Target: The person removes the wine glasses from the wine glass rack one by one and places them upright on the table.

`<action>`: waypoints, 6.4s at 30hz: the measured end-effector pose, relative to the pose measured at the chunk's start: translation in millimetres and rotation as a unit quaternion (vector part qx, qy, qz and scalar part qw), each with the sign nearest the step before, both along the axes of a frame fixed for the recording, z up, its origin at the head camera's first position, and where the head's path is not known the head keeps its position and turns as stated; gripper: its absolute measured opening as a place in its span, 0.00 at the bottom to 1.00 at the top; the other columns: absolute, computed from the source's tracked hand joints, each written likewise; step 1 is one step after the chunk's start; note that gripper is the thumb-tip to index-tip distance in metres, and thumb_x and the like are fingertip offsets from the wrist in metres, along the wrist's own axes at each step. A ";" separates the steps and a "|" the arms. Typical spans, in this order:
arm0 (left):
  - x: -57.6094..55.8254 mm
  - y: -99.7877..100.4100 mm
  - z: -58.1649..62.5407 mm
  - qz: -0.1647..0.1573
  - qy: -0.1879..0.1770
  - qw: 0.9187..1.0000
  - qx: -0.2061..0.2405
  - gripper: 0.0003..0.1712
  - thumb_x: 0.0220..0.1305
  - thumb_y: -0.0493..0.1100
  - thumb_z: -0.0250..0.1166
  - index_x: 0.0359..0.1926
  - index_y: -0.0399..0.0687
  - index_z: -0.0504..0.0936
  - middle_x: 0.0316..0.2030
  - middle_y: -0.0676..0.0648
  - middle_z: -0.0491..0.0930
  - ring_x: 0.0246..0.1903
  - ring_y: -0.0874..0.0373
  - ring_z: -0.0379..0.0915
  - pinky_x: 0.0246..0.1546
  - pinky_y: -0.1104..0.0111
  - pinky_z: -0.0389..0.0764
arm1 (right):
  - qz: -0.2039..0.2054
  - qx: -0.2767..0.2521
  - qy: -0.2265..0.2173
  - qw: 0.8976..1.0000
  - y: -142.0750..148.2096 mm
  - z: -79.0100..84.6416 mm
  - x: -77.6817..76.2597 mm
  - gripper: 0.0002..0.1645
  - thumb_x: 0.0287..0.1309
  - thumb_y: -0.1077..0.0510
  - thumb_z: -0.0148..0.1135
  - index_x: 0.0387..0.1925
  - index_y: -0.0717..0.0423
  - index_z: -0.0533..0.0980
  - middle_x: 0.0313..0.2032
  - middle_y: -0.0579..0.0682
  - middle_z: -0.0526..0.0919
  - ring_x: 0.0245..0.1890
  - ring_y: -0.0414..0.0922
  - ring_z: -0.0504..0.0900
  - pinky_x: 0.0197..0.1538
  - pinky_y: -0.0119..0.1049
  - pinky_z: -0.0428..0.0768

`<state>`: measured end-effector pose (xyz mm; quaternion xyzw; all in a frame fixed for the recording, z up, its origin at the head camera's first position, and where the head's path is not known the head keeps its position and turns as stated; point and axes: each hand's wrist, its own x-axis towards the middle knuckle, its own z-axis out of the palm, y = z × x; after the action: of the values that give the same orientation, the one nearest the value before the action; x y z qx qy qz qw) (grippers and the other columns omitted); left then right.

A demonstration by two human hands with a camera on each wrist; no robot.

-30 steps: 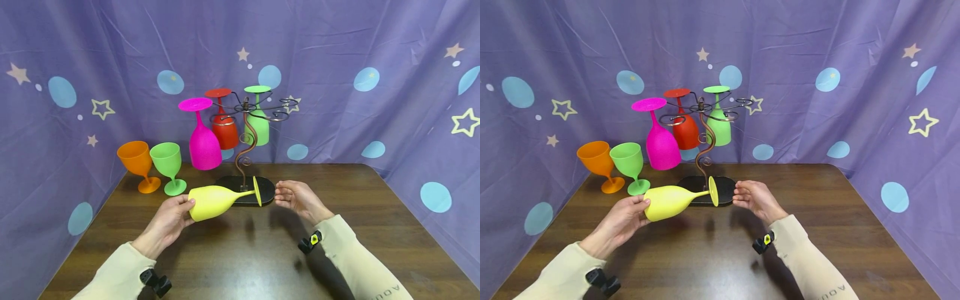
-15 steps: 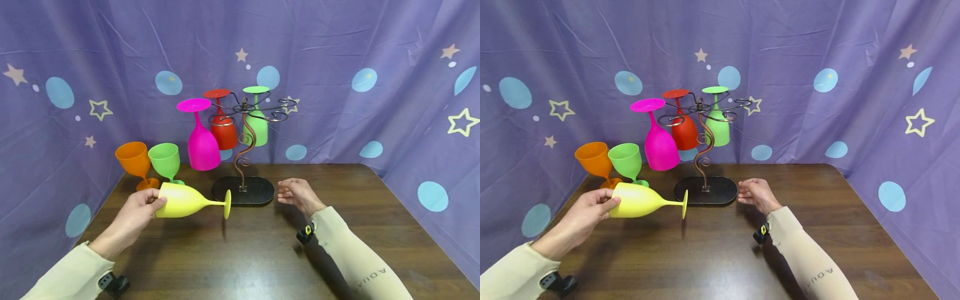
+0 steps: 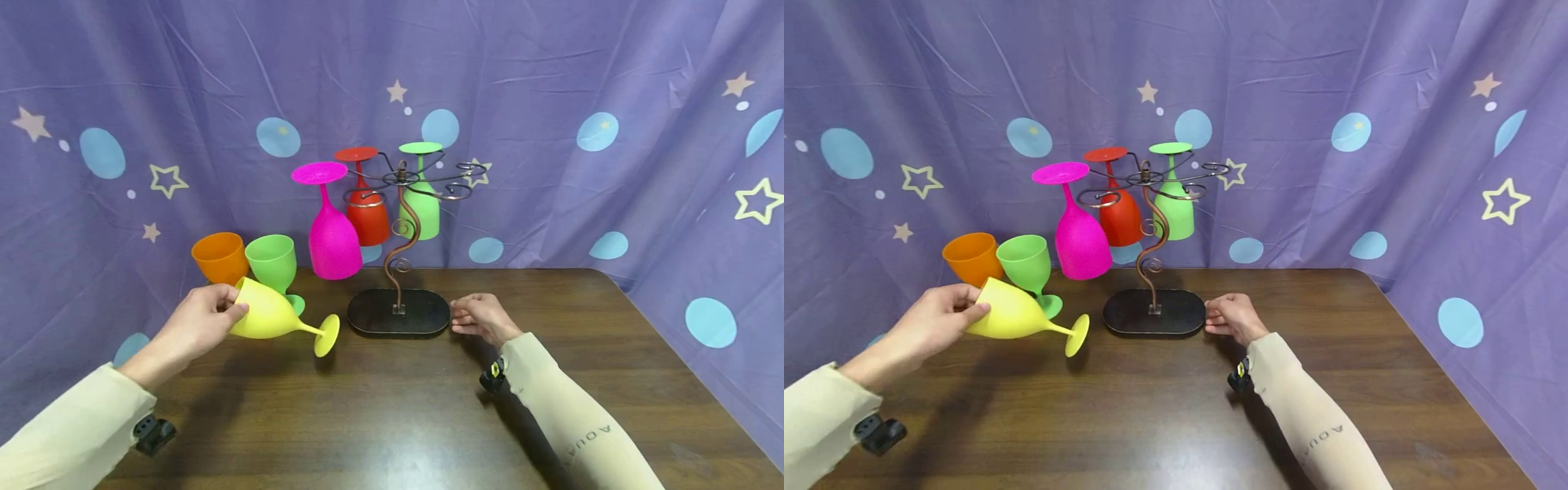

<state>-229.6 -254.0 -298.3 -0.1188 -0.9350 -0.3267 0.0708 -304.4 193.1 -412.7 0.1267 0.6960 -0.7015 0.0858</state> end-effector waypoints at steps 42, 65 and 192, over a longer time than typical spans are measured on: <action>-37.1 -21.6 -5.0 0.026 0.123 0.959 -0.252 0.03 0.49 0.34 0.60 0.26 0.42 0.74 0.22 0.42 0.74 0.22 0.40 0.72 0.18 0.47 0.70 | 0.019 0.083 0.009 0.996 -9.7 -10.3 -15.1 0.14 0.57 0.68 0.60 0.44 0.74 0.74 0.31 0.53 0.76 0.25 0.43 0.77 0.42 0.42 0.83; -39.6 -21.0 -7.5 0.026 0.151 0.953 -0.261 0.01 0.48 0.34 0.59 0.25 0.39 0.76 0.19 0.41 0.74 0.22 0.38 0.72 0.22 0.44 0.71 | 0.013 0.203 0.040 0.978 -21.8 -12.3 -16.8 0.19 0.52 0.72 0.64 0.46 0.74 0.70 0.29 0.53 0.73 0.21 0.40 0.74 0.32 0.36 0.84; -67.9 125.6 126.2 -0.126 0.387 0.909 -0.085 0.13 0.55 0.24 0.54 0.35 0.35 0.84 0.32 0.41 0.79 0.36 0.46 0.74 0.42 0.56 0.76 | 0.014 0.211 0.038 0.977 -17.6 -14.8 -17.2 0.19 0.53 0.70 0.65 0.46 0.73 0.70 0.35 0.57 0.73 0.25 0.42 0.76 0.34 0.35 0.83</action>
<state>-297.5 -128.4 -172.1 -0.3580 -0.8357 -0.1805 0.3754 -321.6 175.5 -427.4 0.1057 0.8330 -0.5416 0.0400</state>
